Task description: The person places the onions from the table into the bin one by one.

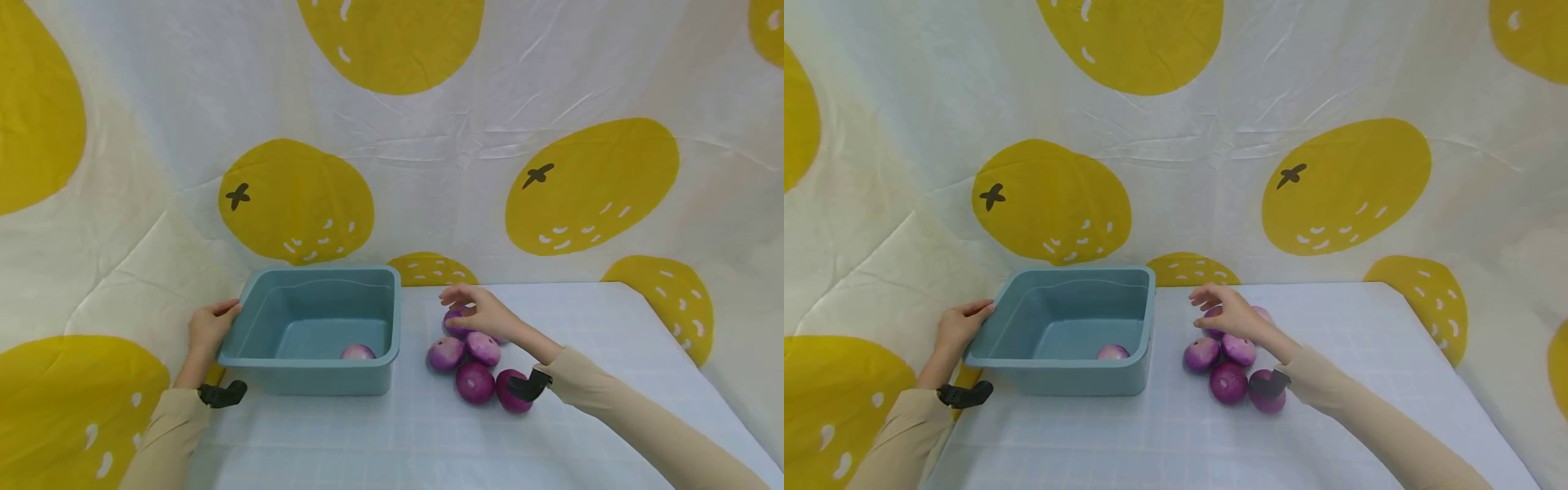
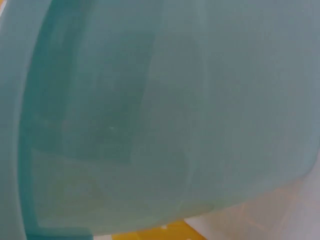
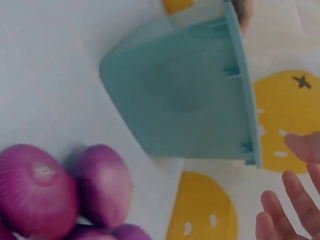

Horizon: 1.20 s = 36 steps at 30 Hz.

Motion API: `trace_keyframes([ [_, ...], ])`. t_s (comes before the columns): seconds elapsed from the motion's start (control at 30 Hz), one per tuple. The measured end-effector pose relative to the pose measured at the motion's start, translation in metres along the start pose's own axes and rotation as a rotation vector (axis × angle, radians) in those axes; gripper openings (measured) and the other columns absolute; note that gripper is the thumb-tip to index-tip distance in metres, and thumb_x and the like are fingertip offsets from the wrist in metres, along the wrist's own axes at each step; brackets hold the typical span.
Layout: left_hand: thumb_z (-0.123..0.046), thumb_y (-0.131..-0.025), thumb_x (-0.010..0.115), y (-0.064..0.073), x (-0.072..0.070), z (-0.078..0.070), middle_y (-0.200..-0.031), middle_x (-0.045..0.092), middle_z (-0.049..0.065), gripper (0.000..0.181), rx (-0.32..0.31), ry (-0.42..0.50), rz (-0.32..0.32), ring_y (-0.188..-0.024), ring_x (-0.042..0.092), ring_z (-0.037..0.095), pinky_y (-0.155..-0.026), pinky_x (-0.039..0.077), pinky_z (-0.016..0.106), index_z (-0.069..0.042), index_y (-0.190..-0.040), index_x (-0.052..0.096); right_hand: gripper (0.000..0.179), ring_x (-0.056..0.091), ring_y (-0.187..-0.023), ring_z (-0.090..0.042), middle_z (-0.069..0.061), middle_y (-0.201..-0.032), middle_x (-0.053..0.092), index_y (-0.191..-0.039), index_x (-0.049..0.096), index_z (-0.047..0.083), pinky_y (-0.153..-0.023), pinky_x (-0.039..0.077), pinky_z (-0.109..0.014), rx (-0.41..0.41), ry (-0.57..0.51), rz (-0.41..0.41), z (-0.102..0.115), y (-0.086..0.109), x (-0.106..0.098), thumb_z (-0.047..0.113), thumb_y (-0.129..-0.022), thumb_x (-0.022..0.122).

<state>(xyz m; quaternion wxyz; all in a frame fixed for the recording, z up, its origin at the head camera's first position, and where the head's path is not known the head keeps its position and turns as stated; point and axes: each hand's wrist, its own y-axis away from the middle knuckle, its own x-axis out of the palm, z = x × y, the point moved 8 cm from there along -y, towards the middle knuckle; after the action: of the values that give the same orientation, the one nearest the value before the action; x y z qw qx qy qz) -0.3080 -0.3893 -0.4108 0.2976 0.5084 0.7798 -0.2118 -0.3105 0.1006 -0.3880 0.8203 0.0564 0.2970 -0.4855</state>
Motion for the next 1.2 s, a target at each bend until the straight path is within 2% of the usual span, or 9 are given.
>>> trace_keyframes([
  [0.1, -0.028, -0.097, 0.055, 0.000, 0.000, 0.000, -0.126, 0.058, 0.028, 0.044, 0.015, -0.012, -0.010, -0.118, 0.054, 0.042, -0.095, 0.045, 0.049, 0.005, -0.127, 0.059, 0.044, 0.063, -0.104, -0.029, -0.017, -0.115, 0.066, -0.119, 0.059, 0.001, -0.086, 0.056, -0.036, 0.014, 0.030, 0.013, -0.012, 0.012, -0.001, 0.009, -0.079, 0.077],
  [0.2, -0.028, -0.097, 0.056, -0.001, -0.001, 0.003, -0.127, 0.057, 0.028, 0.044, 0.001, 0.016, -0.009, -0.120, 0.054, 0.042, -0.096, 0.044, 0.048, 0.004, -0.127, 0.059, 0.044, 0.063, -0.102, -0.025, -0.012, -0.113, 0.066, -0.117, 0.060, 0.005, -0.084, 0.054, -0.032, 0.039, 0.054, 0.028, -0.024, 0.024, 0.000, 0.014, -0.079, 0.078],
  [0.33, -0.030, -0.097, 0.055, -0.004, 0.001, 0.010, -0.132, 0.053, 0.027, 0.047, -0.050, 0.072, 0.020, -0.126, 0.049, 0.041, -0.103, 0.041, 0.050, 0.003, -0.130, 0.057, 0.044, 0.062, -0.099, -0.024, -0.013, -0.112, 0.066, -0.117, 0.061, 0.005, -0.083, 0.053, -0.039, 0.064, 0.070, 0.051, -0.039, 0.039, 0.001, 0.018, -0.079, 0.078],
  [0.47, -0.034, -0.097, 0.054, -0.006, 0.004, 0.016, -0.138, 0.049, 0.026, 0.051, -0.097, 0.110, 0.063, -0.131, 0.044, 0.040, -0.107, 0.037, 0.051, 0.001, -0.134, 0.053, 0.048, 0.061, -0.104, -0.035, -0.021, -0.115, 0.064, -0.120, 0.058, 0.003, -0.086, 0.051, -0.049, 0.108, 0.056, 0.059, -0.055, 0.055, 0.000, 0.021, -0.079, 0.078],
  [0.53, -0.035, -0.097, 0.054, -0.007, 0.005, 0.017, -0.139, 0.048, 0.026, 0.052, -0.104, 0.117, 0.074, -0.133, 0.043, 0.040, -0.108, 0.036, 0.051, 0.001, -0.135, 0.053, 0.053, 0.060, -0.105, -0.039, -0.023, -0.117, 0.062, -0.121, 0.057, 0.002, -0.087, 0.050, -0.052, 0.145, 0.059, 0.055, -0.063, 0.063, -0.001, 0.023, -0.078, 0.079],
  [0.67, -0.034, -0.096, 0.054, -0.009, 0.005, 0.016, -0.140, 0.046, 0.025, 0.052, -0.110, 0.125, 0.087, -0.134, 0.041, 0.040, -0.110, 0.034, 0.050, 0.001, -0.135, 0.052, 0.060, 0.061, -0.104, -0.038, -0.024, -0.120, 0.061, -0.124, 0.054, -0.002, -0.084, 0.050, -0.055, 0.201, 0.076, 0.063, -0.076, 0.076, -0.004, 0.024, -0.077, 0.080],
  [0.97, -0.035, -0.096, 0.055, -0.011, 0.007, 0.019, -0.144, 0.042, 0.024, 0.055, -0.148, 0.148, 0.116, -0.137, 0.035, 0.041, -0.113, 0.029, 0.051, 0.001, -0.137, 0.049, 0.058, 0.061, -0.102, -0.038, -0.025, -0.118, 0.061, -0.125, 0.052, -0.003, -0.077, 0.056, -0.035, 0.282, 0.053, 0.046, -0.094, 0.102, -0.007, 0.020, -0.079, 0.078],
  [1.2, -0.037, -0.094, 0.058, -0.014, 0.006, 0.023, -0.143, 0.042, 0.024, 0.058, -0.167, 0.157, 0.095, -0.137, 0.036, 0.041, -0.113, 0.029, 0.051, 0.003, -0.136, 0.049, 0.056, 0.062, -0.101, -0.033, -0.024, -0.117, 0.062, -0.123, 0.055, -0.002, -0.079, 0.056, -0.038, 0.405, 0.085, -0.009, -0.107, 0.120, -0.010, 0.028, -0.081, 0.076],
])
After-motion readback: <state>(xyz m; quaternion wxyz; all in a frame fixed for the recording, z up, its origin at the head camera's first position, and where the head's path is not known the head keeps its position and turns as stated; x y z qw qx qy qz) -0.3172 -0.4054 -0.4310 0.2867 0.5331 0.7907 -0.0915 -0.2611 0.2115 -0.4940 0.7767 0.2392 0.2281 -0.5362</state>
